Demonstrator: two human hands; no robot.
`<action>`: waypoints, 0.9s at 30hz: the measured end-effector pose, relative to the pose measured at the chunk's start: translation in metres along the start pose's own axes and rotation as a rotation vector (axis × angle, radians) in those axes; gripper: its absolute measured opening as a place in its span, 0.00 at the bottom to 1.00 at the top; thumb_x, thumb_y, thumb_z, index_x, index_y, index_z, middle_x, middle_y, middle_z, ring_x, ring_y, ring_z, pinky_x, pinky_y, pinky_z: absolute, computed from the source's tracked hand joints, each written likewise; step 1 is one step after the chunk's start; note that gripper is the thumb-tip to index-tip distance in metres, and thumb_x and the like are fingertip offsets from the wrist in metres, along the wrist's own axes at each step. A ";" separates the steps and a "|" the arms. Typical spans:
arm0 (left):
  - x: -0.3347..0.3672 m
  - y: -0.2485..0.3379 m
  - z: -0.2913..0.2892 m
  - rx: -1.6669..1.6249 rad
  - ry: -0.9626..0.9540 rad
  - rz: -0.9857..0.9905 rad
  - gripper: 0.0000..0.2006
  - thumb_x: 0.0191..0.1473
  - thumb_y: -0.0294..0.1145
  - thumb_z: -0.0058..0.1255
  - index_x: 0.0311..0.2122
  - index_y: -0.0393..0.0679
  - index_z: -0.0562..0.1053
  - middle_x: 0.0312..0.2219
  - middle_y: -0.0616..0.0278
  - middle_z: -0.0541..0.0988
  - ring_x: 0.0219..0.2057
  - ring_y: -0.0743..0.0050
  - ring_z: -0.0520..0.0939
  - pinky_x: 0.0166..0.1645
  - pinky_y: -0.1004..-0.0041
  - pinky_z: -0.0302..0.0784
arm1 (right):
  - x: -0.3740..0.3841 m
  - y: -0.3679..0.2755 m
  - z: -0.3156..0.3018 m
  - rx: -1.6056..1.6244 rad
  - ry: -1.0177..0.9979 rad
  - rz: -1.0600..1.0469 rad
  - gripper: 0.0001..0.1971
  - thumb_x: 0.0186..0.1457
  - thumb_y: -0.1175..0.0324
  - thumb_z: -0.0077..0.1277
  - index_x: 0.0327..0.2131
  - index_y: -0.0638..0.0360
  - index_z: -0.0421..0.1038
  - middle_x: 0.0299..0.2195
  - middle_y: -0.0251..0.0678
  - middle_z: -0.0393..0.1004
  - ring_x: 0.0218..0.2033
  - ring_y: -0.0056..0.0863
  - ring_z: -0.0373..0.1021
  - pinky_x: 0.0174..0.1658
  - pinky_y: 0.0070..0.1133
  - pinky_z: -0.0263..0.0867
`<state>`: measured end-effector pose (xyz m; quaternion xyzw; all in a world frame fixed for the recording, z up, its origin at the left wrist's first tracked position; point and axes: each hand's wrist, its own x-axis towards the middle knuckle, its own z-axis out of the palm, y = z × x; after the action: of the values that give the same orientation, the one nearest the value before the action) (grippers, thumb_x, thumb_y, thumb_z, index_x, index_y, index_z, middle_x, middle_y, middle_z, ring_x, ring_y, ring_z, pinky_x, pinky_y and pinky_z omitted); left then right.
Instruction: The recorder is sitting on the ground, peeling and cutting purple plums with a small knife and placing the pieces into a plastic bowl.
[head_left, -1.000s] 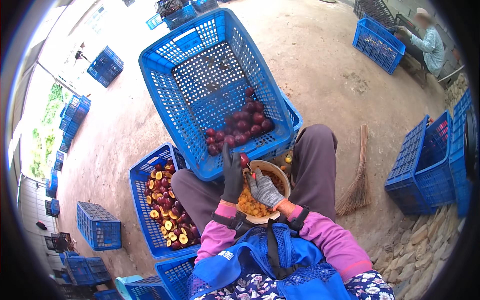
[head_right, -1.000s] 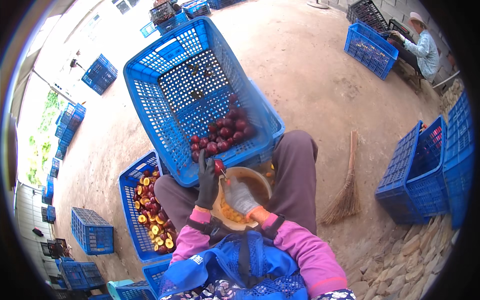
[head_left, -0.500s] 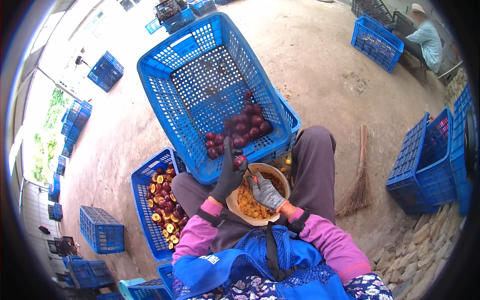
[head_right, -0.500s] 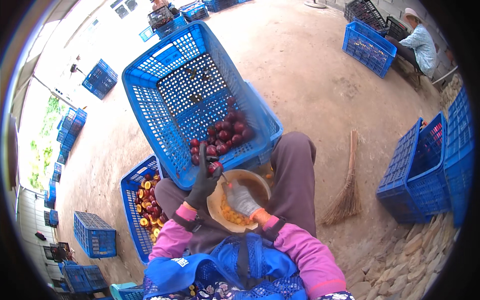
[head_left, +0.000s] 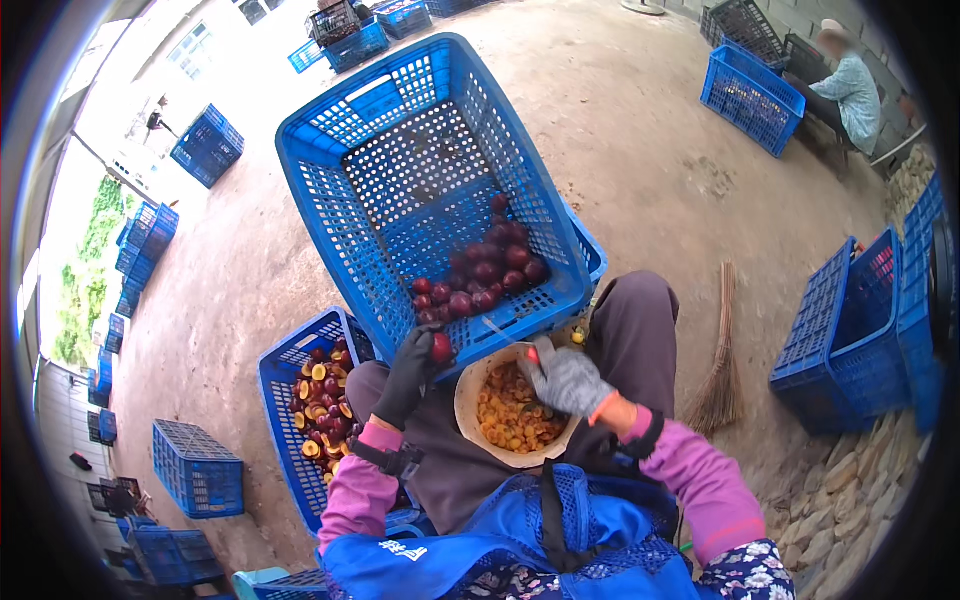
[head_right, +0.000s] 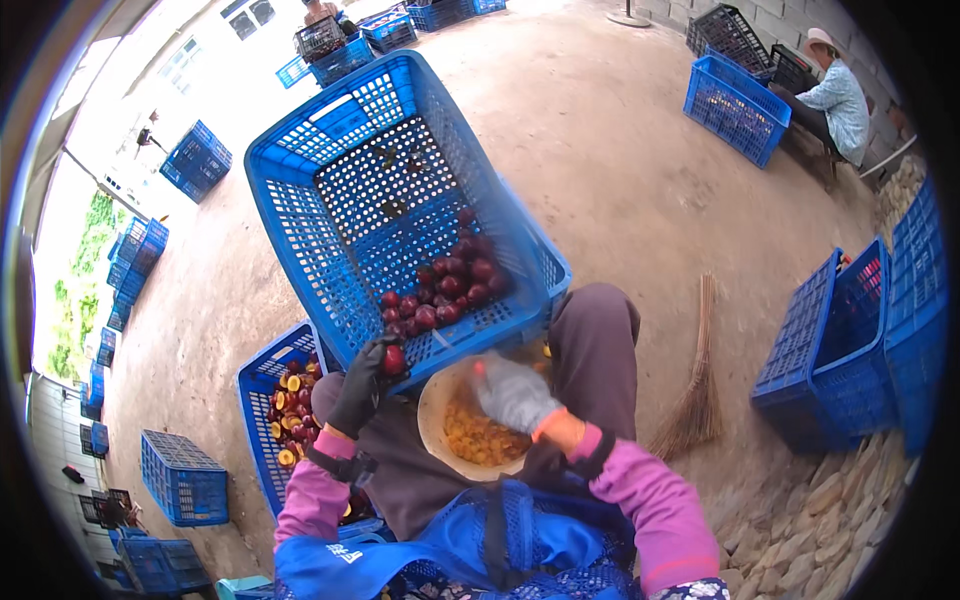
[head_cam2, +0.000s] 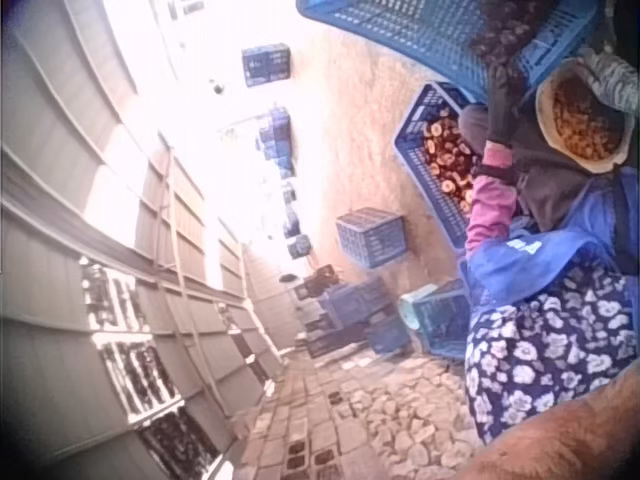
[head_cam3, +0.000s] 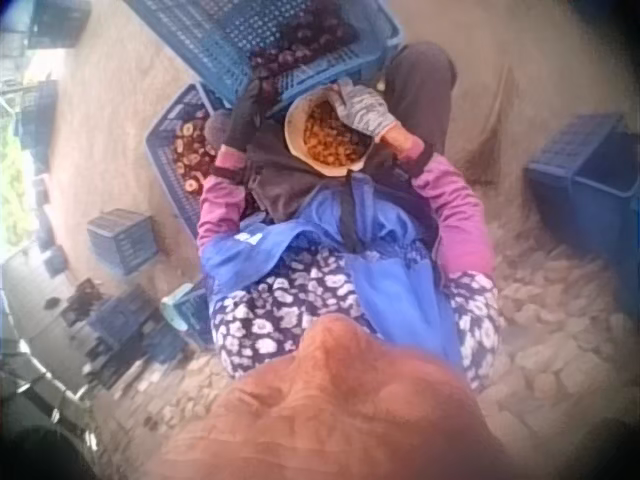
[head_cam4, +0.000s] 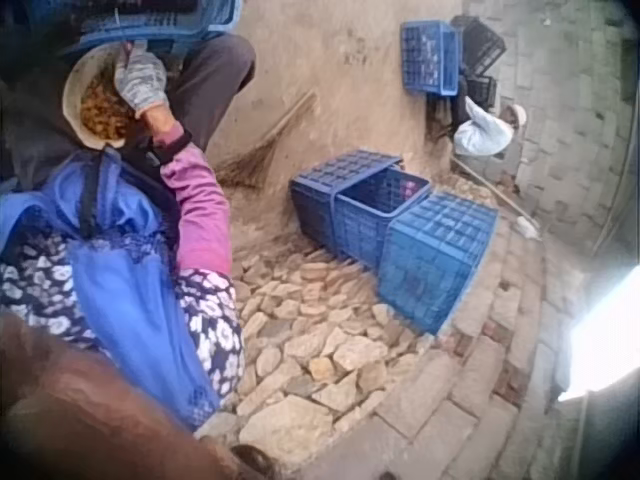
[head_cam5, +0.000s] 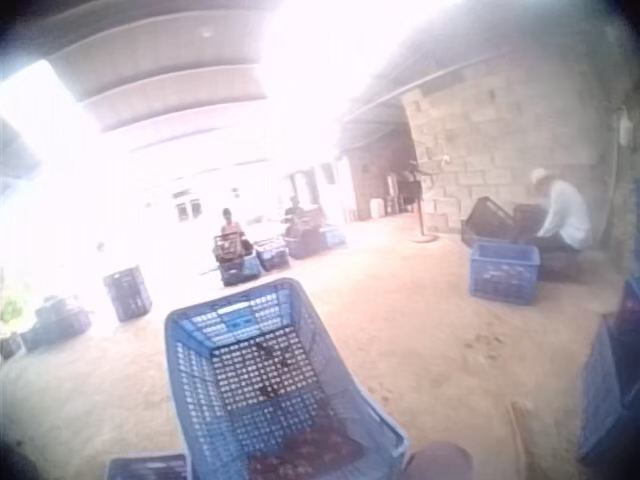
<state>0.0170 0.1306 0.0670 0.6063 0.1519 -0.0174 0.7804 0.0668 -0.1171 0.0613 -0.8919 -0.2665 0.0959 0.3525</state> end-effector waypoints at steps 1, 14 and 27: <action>-0.003 -0.002 -0.003 -0.360 0.026 -0.158 0.19 0.51 0.31 0.48 0.49 0.45 0.62 0.38 0.60 0.69 0.39 0.66 0.73 0.42 0.71 0.73 | 0.017 -0.008 -0.013 -0.102 0.004 0.025 0.14 0.55 0.61 0.33 0.31 0.61 0.65 0.22 0.49 0.71 0.25 0.46 0.69 0.30 0.36 0.63; -0.023 -0.031 0.035 -0.316 0.255 -0.179 0.26 0.54 0.58 0.31 0.33 0.41 0.67 0.19 0.60 0.74 0.19 0.73 0.75 0.21 0.79 0.68 | 0.095 -0.015 0.024 -0.056 0.233 -0.423 0.12 0.50 0.62 0.43 0.36 0.59 0.67 0.31 0.46 0.69 0.37 0.41 0.66 0.39 0.34 0.60; -0.023 -0.062 0.091 0.557 0.504 0.310 0.22 0.58 0.42 0.33 0.23 0.32 0.68 0.15 0.49 0.68 0.18 0.61 0.70 0.26 0.67 0.61 | 0.003 -0.022 0.057 -0.398 0.532 -0.457 0.08 0.51 0.67 0.39 0.34 0.57 0.63 0.35 0.45 0.64 0.21 0.35 0.67 0.19 0.29 0.62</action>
<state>0.0016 0.0243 0.0348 0.7954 0.2348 0.2093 0.5181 0.0402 -0.0692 0.0344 -0.8542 -0.3707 -0.2729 0.2418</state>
